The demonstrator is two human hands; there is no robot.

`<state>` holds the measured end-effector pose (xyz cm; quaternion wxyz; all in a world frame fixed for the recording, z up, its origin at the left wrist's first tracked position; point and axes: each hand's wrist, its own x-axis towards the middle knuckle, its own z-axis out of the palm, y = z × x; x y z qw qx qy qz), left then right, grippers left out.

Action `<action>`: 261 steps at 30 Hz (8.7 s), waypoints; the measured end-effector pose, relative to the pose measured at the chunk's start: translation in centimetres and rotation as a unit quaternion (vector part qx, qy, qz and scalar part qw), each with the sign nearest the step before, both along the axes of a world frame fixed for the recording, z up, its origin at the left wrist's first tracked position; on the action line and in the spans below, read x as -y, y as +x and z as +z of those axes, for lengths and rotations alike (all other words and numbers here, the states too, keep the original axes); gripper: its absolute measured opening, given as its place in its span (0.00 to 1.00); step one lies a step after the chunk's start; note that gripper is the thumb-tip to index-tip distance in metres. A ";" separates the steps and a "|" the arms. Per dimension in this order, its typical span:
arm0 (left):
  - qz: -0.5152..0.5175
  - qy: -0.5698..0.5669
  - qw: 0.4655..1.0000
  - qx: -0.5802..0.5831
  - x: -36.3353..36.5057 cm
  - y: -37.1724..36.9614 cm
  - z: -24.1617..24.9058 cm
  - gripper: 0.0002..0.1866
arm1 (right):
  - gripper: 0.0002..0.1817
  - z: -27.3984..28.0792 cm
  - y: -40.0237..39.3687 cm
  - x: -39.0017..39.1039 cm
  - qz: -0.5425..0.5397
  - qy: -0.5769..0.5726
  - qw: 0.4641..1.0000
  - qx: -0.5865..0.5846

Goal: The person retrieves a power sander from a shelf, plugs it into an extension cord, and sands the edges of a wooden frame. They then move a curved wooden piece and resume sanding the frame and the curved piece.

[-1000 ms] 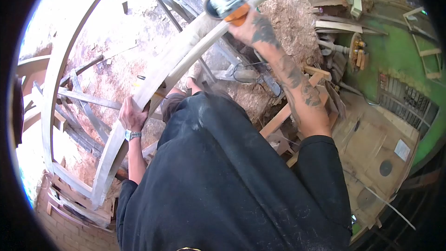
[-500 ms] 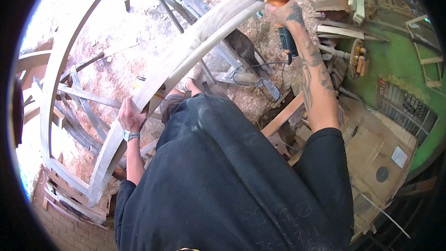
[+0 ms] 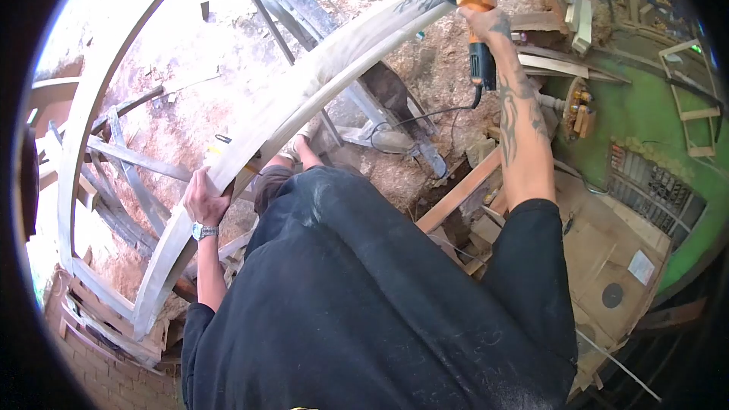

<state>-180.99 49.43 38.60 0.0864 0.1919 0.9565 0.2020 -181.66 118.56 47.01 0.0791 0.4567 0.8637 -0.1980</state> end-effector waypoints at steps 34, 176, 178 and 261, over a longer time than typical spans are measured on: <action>-0.003 -0.011 1.000 0.001 -0.2 -0.1 -0.3 0.31 | 0.49 -0.7 0.3 -6.8 0.013 0.033 0.998 0.049; -0.003 0.057 0.998 0.017 2.0 0.5 -0.8 0.28 | 0.32 1.9 6.7 47.1 0.256 -0.046 0.963 -0.068; -0.017 0.076 0.997 0.004 2.3 0.4 -0.6 0.27 | 0.32 2.1 6.6 47.3 0.251 -0.042 0.966 -0.044; -0.019 0.000 1.000 -0.019 16.8 3.0 -1.9 0.28 | 0.34 -0.1 9.4 53.3 0.158 0.025 0.982 -0.099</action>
